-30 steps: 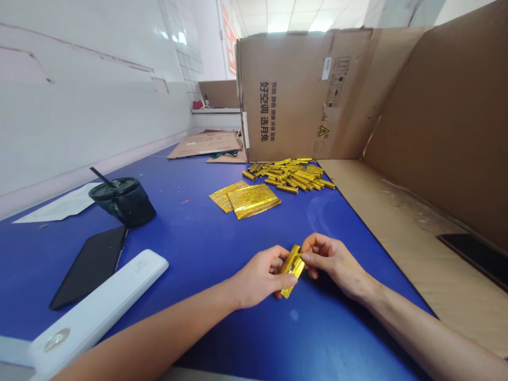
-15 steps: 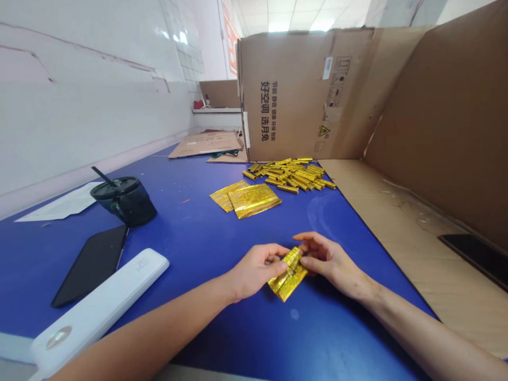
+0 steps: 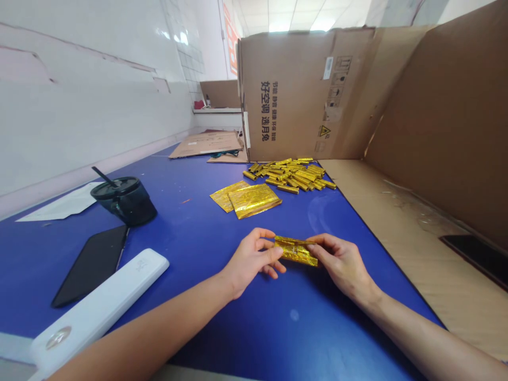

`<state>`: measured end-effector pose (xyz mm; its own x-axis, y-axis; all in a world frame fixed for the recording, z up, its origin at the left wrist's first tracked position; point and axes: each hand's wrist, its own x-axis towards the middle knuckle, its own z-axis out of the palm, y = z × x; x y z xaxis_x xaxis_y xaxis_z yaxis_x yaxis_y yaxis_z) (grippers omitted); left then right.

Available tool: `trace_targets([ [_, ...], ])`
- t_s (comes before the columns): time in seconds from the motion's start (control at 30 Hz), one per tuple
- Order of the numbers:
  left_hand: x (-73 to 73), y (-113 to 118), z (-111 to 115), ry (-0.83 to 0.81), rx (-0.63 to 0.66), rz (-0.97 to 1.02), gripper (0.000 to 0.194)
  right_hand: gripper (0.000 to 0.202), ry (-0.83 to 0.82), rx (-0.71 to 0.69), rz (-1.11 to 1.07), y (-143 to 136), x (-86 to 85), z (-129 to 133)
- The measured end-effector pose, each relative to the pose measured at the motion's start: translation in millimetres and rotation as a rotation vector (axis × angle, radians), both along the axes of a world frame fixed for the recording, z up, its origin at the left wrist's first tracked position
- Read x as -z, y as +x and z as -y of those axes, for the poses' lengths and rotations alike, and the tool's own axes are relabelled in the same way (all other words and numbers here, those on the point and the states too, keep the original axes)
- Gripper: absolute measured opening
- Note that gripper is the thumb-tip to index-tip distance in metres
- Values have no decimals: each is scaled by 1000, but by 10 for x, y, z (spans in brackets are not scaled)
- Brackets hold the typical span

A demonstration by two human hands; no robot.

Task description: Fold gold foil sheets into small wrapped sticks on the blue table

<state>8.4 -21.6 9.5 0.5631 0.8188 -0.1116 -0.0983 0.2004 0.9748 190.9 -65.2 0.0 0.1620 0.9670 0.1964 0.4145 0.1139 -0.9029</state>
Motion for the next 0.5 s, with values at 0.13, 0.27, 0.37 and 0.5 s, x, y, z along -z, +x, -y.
trace_targets([
  [0.13,1,10,-5,24,-97,0,30,16,35,20,63,-10,2,18],
  [0.27,28,10,-30,24,-73,-41,20,17,41,-55,96,-30,-19,52],
  [0.37,33,7,-39,12,-78,-38,18,21,19,-189,44,-45,-63,83],
  [0.5,27,-5,-42,16,-84,-56,15,33,-72,-382,-106,-51,-123,108],
])
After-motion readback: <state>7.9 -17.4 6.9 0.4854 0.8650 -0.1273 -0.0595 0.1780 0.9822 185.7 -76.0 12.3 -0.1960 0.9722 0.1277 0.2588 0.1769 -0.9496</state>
